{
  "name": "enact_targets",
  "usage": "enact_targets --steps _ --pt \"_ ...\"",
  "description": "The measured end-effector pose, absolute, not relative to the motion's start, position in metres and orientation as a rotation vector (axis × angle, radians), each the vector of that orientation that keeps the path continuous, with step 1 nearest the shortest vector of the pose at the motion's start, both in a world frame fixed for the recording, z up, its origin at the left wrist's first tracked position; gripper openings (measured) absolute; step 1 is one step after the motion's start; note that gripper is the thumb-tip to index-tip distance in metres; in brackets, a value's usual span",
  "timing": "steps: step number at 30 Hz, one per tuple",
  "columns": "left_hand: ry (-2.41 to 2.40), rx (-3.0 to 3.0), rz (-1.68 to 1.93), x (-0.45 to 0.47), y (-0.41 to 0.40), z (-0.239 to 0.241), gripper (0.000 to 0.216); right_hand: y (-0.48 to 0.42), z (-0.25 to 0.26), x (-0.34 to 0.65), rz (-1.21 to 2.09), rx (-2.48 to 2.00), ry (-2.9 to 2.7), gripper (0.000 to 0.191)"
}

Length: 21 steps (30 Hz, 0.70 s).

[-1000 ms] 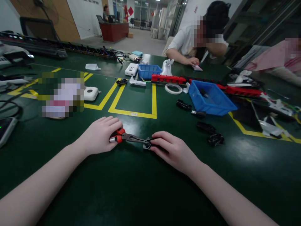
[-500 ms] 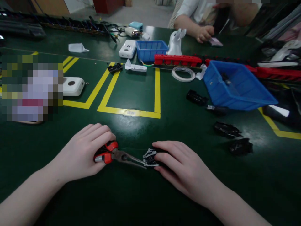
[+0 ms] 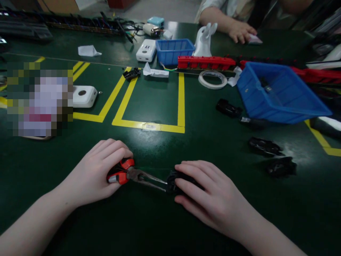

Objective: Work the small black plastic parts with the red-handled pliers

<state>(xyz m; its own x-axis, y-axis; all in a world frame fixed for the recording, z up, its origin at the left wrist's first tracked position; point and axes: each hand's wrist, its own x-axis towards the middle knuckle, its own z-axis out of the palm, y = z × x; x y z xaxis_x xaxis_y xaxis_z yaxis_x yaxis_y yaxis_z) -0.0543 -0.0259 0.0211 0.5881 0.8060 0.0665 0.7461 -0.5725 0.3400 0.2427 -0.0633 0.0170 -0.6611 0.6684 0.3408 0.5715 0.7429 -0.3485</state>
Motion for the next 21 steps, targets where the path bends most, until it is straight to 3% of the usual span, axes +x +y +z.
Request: enact_targets --steps 7,21 --pt "1.291 2.537 0.292 -0.05 -0.028 0.023 0.025 -0.066 0.017 0.229 0.29 -1.011 -2.395 0.008" --pt "1.249 2.563 0.445 -0.046 -0.029 0.015 0.023 -0.067 0.016 0.227 0.339 -1.063 -2.42 0.019"
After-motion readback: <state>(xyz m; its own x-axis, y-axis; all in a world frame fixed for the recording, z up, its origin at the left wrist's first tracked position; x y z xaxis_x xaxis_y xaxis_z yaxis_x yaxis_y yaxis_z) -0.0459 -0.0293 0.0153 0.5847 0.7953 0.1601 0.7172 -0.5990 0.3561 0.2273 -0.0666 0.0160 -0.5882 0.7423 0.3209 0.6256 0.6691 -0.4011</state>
